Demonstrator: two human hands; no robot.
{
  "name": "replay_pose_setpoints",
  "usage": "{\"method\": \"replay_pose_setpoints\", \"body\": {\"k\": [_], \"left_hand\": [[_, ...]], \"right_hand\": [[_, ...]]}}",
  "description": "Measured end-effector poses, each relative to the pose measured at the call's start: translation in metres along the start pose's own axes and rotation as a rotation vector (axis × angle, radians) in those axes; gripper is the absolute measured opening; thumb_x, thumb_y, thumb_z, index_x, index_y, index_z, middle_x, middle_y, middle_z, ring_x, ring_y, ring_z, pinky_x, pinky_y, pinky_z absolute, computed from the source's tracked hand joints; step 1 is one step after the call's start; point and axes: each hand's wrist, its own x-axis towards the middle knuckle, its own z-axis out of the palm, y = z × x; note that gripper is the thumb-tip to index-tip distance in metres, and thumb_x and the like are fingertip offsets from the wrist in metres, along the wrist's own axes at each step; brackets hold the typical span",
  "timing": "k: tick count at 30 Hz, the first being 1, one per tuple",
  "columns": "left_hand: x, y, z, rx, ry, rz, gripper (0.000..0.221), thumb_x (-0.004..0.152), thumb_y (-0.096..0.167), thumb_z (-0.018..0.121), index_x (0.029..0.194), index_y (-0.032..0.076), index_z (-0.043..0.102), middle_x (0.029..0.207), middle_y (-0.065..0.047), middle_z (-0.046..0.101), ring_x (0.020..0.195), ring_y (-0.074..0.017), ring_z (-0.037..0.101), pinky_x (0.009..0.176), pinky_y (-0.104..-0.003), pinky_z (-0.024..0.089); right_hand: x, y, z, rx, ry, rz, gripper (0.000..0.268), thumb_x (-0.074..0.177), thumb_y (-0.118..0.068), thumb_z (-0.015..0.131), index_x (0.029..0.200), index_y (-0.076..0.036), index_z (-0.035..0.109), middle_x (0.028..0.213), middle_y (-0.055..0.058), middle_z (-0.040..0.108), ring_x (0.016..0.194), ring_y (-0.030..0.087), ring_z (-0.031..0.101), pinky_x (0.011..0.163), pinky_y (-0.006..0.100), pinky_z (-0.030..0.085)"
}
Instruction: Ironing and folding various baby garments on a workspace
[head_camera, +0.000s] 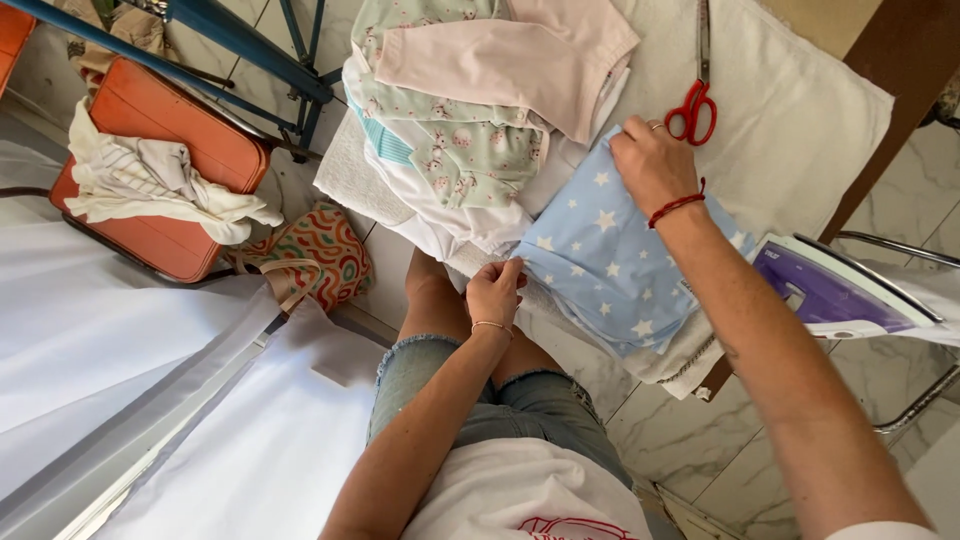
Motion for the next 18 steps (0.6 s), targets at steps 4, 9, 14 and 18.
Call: {"method": "replay_pose_setpoints", "body": {"k": [4, 9, 14, 18], "left_hand": [[0.007, -0.009, -0.004, 0.034, -0.037, 0.024, 0.021, 0.064, 0.03, 0.068, 0.068, 0.01, 0.064, 0.057, -0.004, 0.062, 0.055, -0.0099, 0.061, 0.049, -0.021, 0.051], [0.017, -0.016, -0.006, -0.038, -0.078, 0.058, 0.02, 0.069, 0.026, 0.067, 0.072, 0.006, 0.064, 0.061, -0.006, 0.061, 0.06, -0.0115, 0.056, 0.054, -0.022, 0.048], [-0.031, 0.021, -0.003, -0.371, -0.158, -0.189, 0.025, 0.082, 0.029, 0.051, 0.08, 0.004, 0.053, 0.072, -0.007, 0.059, 0.068, -0.0138, 0.059, 0.062, -0.025, 0.049], [-0.037, -0.009, 0.004, -0.352, -0.276, -0.235, 0.028, 0.08, 0.032, 0.059, 0.088, 0.006, 0.057, 0.086, -0.009, 0.064, 0.08, -0.0197, 0.062, 0.069, -0.033, 0.049]], "right_hand": [[0.005, 0.009, -0.002, -0.144, -0.061, -0.131, 0.002, 0.079, -0.018, 0.053, 0.077, -0.016, 0.052, 0.079, -0.002, 0.045, 0.063, 0.017, 0.057, 0.052, 0.029, 0.048], [0.014, 0.006, -0.026, 0.164, -0.155, 0.121, 0.009, 0.086, -0.016, 0.051, 0.088, -0.008, 0.048, 0.089, 0.008, 0.044, 0.065, 0.033, 0.06, 0.056, 0.042, 0.051], [0.001, -0.001, -0.03, 0.283, -0.119, 0.299, 0.007, 0.091, -0.017, 0.052, 0.094, -0.011, 0.049, 0.099, 0.003, 0.045, 0.079, 0.03, 0.059, 0.06, 0.039, 0.051], [-0.02, -0.001, -0.068, 0.671, 0.078, 0.251, 0.018, 0.089, -0.007, 0.053, 0.104, 0.0, 0.046, 0.105, 0.015, 0.043, 0.096, 0.037, 0.05, 0.075, 0.041, 0.045]]}}
